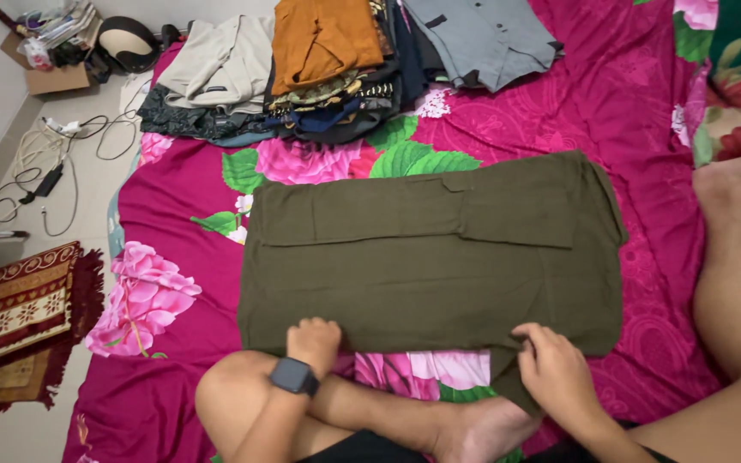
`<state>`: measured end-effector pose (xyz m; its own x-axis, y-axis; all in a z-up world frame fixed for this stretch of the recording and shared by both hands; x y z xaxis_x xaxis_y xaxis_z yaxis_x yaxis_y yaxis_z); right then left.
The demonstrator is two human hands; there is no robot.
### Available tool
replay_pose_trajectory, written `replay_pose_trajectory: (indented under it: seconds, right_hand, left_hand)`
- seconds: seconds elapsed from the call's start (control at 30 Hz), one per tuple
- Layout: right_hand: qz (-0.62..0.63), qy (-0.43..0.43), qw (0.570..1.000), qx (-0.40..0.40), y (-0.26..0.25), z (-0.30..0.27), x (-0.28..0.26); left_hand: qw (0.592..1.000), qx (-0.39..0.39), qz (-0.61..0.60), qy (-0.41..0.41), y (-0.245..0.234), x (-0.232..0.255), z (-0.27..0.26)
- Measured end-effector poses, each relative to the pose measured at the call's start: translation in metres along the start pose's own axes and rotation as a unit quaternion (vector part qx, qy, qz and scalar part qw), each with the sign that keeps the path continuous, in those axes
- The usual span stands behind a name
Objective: Fold several pieces of clothing on a bed.
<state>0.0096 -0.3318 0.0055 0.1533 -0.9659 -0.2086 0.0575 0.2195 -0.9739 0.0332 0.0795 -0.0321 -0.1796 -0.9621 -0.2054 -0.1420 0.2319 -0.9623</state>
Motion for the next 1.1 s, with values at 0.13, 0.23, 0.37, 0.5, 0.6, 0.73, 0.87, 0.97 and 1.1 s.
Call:
replay_pose_trajectory:
  seconds: [0.13,0.23,0.37,0.5,0.6,0.73,0.87,0.97,1.1]
  right_hand:
    - [0.095,0.025,0.994,-0.052,-0.001,-0.009,-0.009]
    - [-0.006,-0.037,0.996,-0.079,-0.007,-0.02,-0.037]
    - [-0.137,0.035,0.974,-0.178,-0.014,-0.022,-0.056]
    - [-0.026,-0.039,0.998,-0.039,0.023,-0.043,-0.015]
    - [-0.018,-0.151,0.986,0.072,0.028,-0.054,0.008]
    - [-0.015,-0.103,0.984,-0.143,0.005,-0.031,0.032]
    - [0.153,-0.009,0.975,-0.16,-0.047,0.029,0.049]
    - [0.203,0.007,0.975,-0.086,-0.074,0.086,0.068]
    - [0.228,-0.039,0.973,-0.021,-0.093,0.157,0.082]
  left_hand:
    - [0.997,-0.061,-0.038,-0.022,-0.04,-0.029,-0.002]
    - [0.987,-0.118,-0.107,-0.038,-0.052,-0.049,-0.003]
    - [0.973,-0.144,-0.179,-0.036,-0.056,-0.07,-0.008]
    - [0.975,-0.176,-0.128,-0.051,-0.03,-0.1,-0.008]
    - [0.964,-0.224,-0.119,-0.074,-0.03,-0.122,-0.014]
    - [0.961,-0.146,-0.23,-0.052,-0.009,-0.155,-0.017]
    - [0.93,-0.092,-0.352,-0.05,-0.041,-0.161,-0.013]
    - [0.923,-0.034,-0.384,-0.015,-0.04,-0.169,0.003]
    - [0.851,-0.02,-0.516,-0.093,-0.051,-0.17,0.019]
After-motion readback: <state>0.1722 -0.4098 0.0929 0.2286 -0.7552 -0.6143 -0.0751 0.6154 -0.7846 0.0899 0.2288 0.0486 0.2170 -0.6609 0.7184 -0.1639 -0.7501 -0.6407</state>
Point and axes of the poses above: each hand's wrist, its own z-axis towards the middle knuckle, its own y-axis out of the palm, x = y × z, the point moved 3 cm from there along z, towards the middle knuckle, and after that the axes turned 3 degrees about y, right-handed, at the moved point
